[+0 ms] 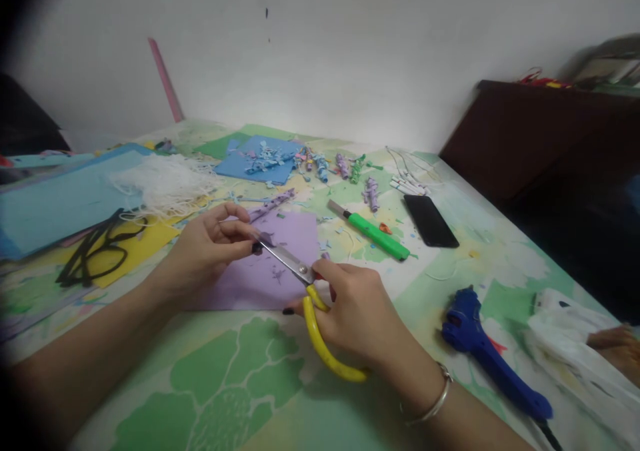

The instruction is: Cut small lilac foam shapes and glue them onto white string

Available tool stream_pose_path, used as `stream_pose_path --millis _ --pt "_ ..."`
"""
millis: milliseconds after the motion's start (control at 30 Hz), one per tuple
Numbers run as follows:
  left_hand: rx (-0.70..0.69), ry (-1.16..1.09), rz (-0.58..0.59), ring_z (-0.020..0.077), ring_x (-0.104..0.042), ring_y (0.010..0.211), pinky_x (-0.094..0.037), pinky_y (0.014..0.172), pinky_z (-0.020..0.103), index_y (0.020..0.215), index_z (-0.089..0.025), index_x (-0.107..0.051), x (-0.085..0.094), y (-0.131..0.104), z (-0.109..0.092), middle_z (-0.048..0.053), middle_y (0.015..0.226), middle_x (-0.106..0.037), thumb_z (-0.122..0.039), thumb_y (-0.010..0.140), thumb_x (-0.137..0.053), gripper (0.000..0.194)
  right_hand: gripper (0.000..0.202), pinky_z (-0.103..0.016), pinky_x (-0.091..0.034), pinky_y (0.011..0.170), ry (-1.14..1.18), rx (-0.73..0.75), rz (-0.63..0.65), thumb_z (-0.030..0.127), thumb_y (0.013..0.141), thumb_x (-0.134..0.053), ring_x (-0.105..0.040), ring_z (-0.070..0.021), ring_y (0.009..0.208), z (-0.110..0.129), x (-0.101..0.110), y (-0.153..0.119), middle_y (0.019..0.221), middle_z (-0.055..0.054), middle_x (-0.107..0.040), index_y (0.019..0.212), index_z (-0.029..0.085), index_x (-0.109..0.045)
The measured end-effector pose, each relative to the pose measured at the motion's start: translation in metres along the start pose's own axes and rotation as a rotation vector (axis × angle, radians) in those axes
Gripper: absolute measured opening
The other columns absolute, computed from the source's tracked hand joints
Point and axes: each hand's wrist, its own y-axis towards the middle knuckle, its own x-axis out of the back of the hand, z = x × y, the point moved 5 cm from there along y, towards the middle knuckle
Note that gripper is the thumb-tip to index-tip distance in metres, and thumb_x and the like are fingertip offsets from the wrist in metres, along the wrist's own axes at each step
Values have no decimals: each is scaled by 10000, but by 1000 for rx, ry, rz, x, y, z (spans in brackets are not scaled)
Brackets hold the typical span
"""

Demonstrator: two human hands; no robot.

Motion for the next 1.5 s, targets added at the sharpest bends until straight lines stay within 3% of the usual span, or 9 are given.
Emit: stream_pose_path --millis 633,1167,1267,1500 --pt "1 -3 38 122 -647 634 -492 625 215 843 -179 -552 -1 0 -2 -33 652 -686 -59 598 -778 354 277 -224 -262 507 3 12 14 424 778 -678 -368 -95 502 2 1 0 581 38 -472 728 186 -545" --pt "49 -37 38 110 -620 585 -473 591 206 815 -168 -560 -3 -1 -4 -31 619 -676 -20 555 -757 358 240 -221 -251 493 25 3 24 323 737 -705 -354 -82 486 4 2 0 541 62 -438 665 191 -518" --pt "86 -80 40 106 -617 566 -476 579 199 818 -164 -563 -5 -2 -3 -28 618 -676 1 548 -736 360 290 -220 -227 483 67 -17 43 303 702 -745 -323 -72 479 3 2 1 517 80 -397 633 189 -487" --pt "275 -312 39 76 -592 554 -504 567 157 859 -147 -578 -11 -5 6 -24 622 -646 39 583 -691 351 430 -223 -203 466 227 -88 135 450 703 -753 -268 -73 493 1 -1 3 507 88 -316 602 189 -427"
